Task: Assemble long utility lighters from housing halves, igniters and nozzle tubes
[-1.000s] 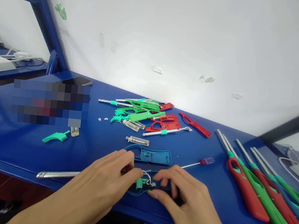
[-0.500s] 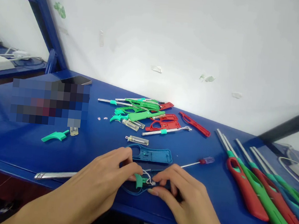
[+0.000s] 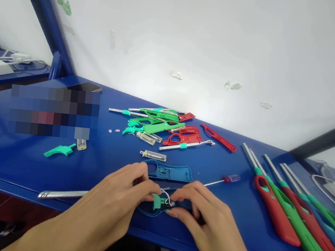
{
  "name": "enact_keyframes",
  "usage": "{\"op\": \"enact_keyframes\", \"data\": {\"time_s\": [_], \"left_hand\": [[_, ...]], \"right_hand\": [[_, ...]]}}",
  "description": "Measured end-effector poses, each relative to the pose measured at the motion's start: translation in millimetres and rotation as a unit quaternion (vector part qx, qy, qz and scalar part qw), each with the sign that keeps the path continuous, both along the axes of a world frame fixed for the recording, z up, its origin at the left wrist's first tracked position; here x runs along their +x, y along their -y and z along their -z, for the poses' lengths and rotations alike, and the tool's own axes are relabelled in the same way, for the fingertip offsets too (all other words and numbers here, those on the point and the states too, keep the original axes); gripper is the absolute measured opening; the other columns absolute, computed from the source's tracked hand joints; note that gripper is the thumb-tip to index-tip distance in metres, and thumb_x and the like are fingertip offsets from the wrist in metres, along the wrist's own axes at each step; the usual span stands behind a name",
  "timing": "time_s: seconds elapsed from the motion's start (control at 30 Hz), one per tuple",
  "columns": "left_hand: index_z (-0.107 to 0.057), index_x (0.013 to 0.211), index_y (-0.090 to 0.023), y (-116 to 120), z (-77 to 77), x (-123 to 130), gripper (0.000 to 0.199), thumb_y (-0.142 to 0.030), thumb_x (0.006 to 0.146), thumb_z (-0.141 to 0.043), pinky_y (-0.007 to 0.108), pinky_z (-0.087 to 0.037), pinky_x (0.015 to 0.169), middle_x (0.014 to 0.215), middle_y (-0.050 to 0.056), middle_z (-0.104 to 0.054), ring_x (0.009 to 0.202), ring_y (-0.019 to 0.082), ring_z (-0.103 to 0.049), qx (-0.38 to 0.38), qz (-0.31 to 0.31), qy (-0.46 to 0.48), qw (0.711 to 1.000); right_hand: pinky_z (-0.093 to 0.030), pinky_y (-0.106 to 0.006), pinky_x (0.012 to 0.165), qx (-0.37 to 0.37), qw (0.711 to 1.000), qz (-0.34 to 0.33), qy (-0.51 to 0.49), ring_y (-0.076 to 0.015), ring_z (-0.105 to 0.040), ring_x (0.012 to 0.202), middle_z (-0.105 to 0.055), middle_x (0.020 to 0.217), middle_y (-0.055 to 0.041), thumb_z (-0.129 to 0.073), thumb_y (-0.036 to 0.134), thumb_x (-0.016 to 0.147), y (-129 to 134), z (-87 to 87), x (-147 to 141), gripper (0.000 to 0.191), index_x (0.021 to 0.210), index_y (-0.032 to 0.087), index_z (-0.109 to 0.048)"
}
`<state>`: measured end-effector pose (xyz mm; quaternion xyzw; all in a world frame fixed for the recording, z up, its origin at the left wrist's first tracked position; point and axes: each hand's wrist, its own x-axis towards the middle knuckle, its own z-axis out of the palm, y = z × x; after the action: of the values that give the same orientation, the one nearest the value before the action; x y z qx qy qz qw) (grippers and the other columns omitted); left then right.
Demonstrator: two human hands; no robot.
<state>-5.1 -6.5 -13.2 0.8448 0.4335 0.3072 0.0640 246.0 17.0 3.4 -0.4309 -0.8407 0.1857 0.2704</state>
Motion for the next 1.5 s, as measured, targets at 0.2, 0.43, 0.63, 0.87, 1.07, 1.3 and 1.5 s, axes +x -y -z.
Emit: {"op": "enact_keyframes", "data": {"time_s": [0.2,0.43,0.63,0.87,1.07,1.3,1.5], "left_hand": [[-0.068,0.121,-0.03,-1.9,-5.5,-1.0,0.04,-0.004,0.104,-0.042,0.024,-0.056,0.081,0.115,0.004,-0.069,0.104,0.018,-0.07,-0.009,-0.007,0.002,1.0],[-0.067,0.122,-0.031,-0.6,-4.0,1.9,0.04,-0.006,0.107,-0.04,0.024,-0.056,0.077,0.111,0.003,-0.068,0.1,0.018,-0.069,-0.01,-0.01,0.007,1.0],[-0.07,0.118,-0.029,-2.8,-5.5,3.7,0.037,-0.007,0.108,-0.042,0.023,-0.054,0.074,0.107,0.003,-0.067,0.093,0.016,-0.069,-0.005,-0.011,0.023,1.0],[-0.068,0.122,-0.029,-5.1,-3.9,3.9,0.04,-0.003,0.106,-0.042,0.024,-0.052,0.075,0.107,0.003,-0.066,0.091,0.016,-0.067,-0.002,0.003,0.015,1.0],[-0.059,0.135,-0.032,-0.1,-11.8,-2.2,0.058,0.007,0.099,-0.036,0.023,-0.051,0.083,0.115,0.002,-0.061,0.098,0.014,-0.065,-0.06,0.054,0.003,0.997],[-0.062,0.135,-0.03,0.5,-14.1,3.5,0.063,0.007,0.086,-0.047,0.03,-0.05,0.081,0.118,0.004,-0.063,0.099,0.022,-0.062,-0.031,0.045,-0.071,0.996],[-0.065,0.111,-0.024,-3.3,-24.1,7.1,0.046,0.009,0.093,-0.039,0.029,-0.049,0.078,0.102,0.002,-0.062,0.084,0.02,-0.058,0.013,0.045,-0.096,0.994]], "right_hand": [[-0.058,-0.022,0.069,-0.005,1.0,0.004,-0.011,-0.0135,-0.076,0.077,-0.075,0.1,0.0043,-0.066,0.04,0.108,1.9,-0.1,0.5,0.014,0.1,0.033,-0.074],[-0.057,-0.023,0.073,-0.005,1.0,0.001,-0.01,-0.0141,-0.077,0.082,-0.076,0.1,0.0051,-0.064,0.039,0.109,-0.2,-0.5,-0.5,0.015,0.099,0.033,-0.072],[-0.058,-0.022,0.075,-0.019,1.0,-0.002,-0.016,-0.0141,-0.077,0.082,-0.076,0.101,0.004,-0.061,0.039,0.111,0.6,0.0,-0.1,0.019,0.098,0.032,-0.073],[-0.058,-0.022,0.076,0.027,1.0,-0.014,-0.007,-0.0133,-0.077,0.08,-0.076,0.1,0.0031,-0.052,0.036,0.115,2.8,3.1,2.7,0.026,0.103,0.031,-0.075],[-0.057,-0.023,0.076,0.036,0.999,-0.013,-0.004,-0.0141,-0.076,0.078,-0.076,0.099,0.0026,-0.052,0.031,0.115,3.7,4.4,2.9,0.023,0.103,0.028,-0.072],[-0.056,-0.022,0.077,0.007,1.0,0.005,-0.021,-0.0129,-0.075,0.079,-0.076,0.099,0.0058,-0.067,0.027,0.107,4.3,0.2,1.0,0.008,0.103,0.031,-0.072],[-0.058,-0.019,0.072,0.005,0.999,0.015,-0.039,-0.0099,-0.053,0.052,-0.071,0.087,0.0087,-0.078,0.025,0.099,3.8,0.1,2.3,0.008,0.101,0.033,-0.075]]}}
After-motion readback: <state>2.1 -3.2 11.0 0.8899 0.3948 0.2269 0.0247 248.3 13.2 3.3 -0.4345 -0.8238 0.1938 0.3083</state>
